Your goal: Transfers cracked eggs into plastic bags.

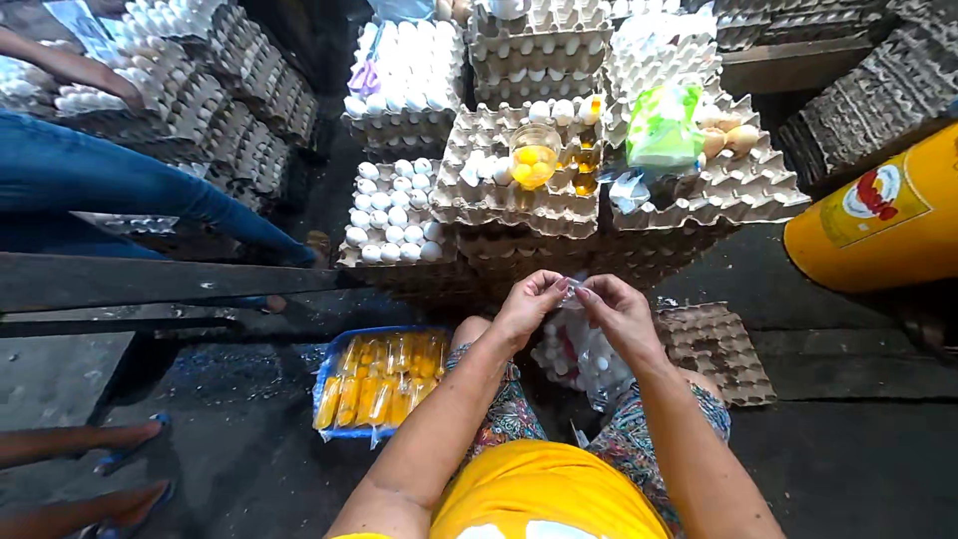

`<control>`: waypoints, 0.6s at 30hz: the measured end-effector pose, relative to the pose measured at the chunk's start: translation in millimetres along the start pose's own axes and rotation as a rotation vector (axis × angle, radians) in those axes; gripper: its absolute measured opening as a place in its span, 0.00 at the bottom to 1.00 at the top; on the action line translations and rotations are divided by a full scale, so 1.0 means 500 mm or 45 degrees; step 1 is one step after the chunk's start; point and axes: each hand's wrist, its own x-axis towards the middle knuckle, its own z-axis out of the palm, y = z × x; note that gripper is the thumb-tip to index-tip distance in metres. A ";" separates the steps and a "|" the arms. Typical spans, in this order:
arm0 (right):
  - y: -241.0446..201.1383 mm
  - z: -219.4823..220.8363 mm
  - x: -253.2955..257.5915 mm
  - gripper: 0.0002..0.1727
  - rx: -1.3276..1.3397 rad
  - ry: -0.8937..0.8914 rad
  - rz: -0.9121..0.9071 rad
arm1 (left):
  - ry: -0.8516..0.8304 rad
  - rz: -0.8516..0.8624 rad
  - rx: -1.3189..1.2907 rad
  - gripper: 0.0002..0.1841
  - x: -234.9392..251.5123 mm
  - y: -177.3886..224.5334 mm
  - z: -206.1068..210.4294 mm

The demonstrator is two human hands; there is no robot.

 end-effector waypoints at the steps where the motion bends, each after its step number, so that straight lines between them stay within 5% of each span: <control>1: 0.005 0.011 -0.013 0.07 -0.031 0.009 -0.017 | 0.025 -0.027 -0.048 0.08 -0.007 -0.012 -0.002; 5: -0.001 0.039 -0.047 0.12 -0.717 0.074 -0.114 | 0.074 -0.094 -0.164 0.08 -0.040 -0.032 0.006; 10: -0.031 0.076 -0.063 0.16 -1.067 -0.198 0.185 | 0.009 -0.026 -0.238 0.10 -0.051 -0.055 0.012; 18: 0.035 0.055 -0.069 0.15 0.122 0.016 0.283 | -0.121 -0.172 -0.204 0.15 -0.073 -0.064 -0.019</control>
